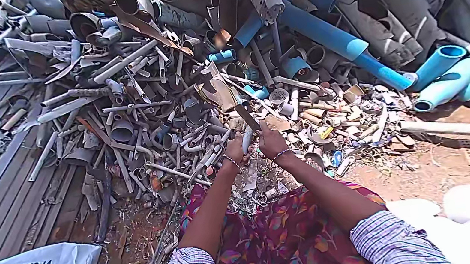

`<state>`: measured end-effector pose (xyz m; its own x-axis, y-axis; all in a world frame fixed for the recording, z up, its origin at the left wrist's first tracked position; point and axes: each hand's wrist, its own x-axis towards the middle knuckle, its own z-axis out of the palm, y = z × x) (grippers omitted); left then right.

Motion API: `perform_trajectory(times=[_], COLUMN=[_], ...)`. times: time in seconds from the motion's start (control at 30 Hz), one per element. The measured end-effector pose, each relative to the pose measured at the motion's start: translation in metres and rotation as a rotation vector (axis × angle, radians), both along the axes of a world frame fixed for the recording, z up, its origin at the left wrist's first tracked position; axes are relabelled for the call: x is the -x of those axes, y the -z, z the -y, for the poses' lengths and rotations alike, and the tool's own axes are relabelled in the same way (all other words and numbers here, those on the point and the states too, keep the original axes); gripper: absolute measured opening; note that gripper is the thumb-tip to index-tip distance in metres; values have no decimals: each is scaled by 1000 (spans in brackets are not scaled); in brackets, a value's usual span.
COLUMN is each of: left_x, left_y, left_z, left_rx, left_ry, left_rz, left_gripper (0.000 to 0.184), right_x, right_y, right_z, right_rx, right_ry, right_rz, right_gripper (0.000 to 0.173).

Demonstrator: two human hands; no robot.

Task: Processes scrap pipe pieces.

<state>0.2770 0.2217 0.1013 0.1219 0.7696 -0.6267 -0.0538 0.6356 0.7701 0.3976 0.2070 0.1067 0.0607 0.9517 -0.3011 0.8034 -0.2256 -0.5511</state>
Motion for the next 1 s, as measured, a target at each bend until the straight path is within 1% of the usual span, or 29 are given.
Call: perform_trajectory(times=[0.1, 0.13, 0.23, 0.3, 0.4, 0.47, 0.53, 0.6, 0.67, 0.7, 0.77, 0.83, 0.93, 1.0], left_x=[1, 3, 1, 0, 5, 3, -3, -1, 6, 8, 7, 5, 11, 11], left_y=[-1, 1, 3, 1, 3, 8, 10, 13, 14, 14, 16, 17, 17, 16], left_z=[-3, -5, -2, -2, -6, -3, 0, 0, -1, 0, 2, 1, -1, 2], left_rx=[-1, -3, 6, -6, -94, -114, -147, -228, -330, -355, -367, -387, -443, -453], left_ry=[-31, -26, -30, -24, 26, 40, 25, 38, 95, 130, 175, 144, 167, 221], left_rz=[-23, -28, -11, -14, -150, -235, -227, -257, -358, -398, -432, -426, -506, -577], left_gripper=[45, 46, 48, 47, 45, 53, 58, 63, 68, 68, 67, 66, 77, 79], right_x=[12, 14, 5, 5, 11, 5, 1, 8, 11, 8, 0, 2, 13, 8], right_y=[-10, -10, -2, -4, -10, -3, -2, -4, -5, -2, 3, 0, -5, -1], right_z=[9, 9, -1, 0, 4, -1, -4, -1, 2, 0, -7, -5, 5, -1], right_rx=[10, 14, 24, 7, 17, 24, 26, 34, 24, 25, 61, 36, 24, 63], right_ry=[-121, -130, -12, -38, -144, -82, -23, -65, -108, -97, -48, -72, -132, -67], right_rz=[26, 23, -16, 12, 42, 26, 5, 41, 43, 44, 31, 26, 37, 28], right_gripper=[37, 36, 37, 37, 35, 35, 36, 37, 35, 35, 36, 36, 33, 35])
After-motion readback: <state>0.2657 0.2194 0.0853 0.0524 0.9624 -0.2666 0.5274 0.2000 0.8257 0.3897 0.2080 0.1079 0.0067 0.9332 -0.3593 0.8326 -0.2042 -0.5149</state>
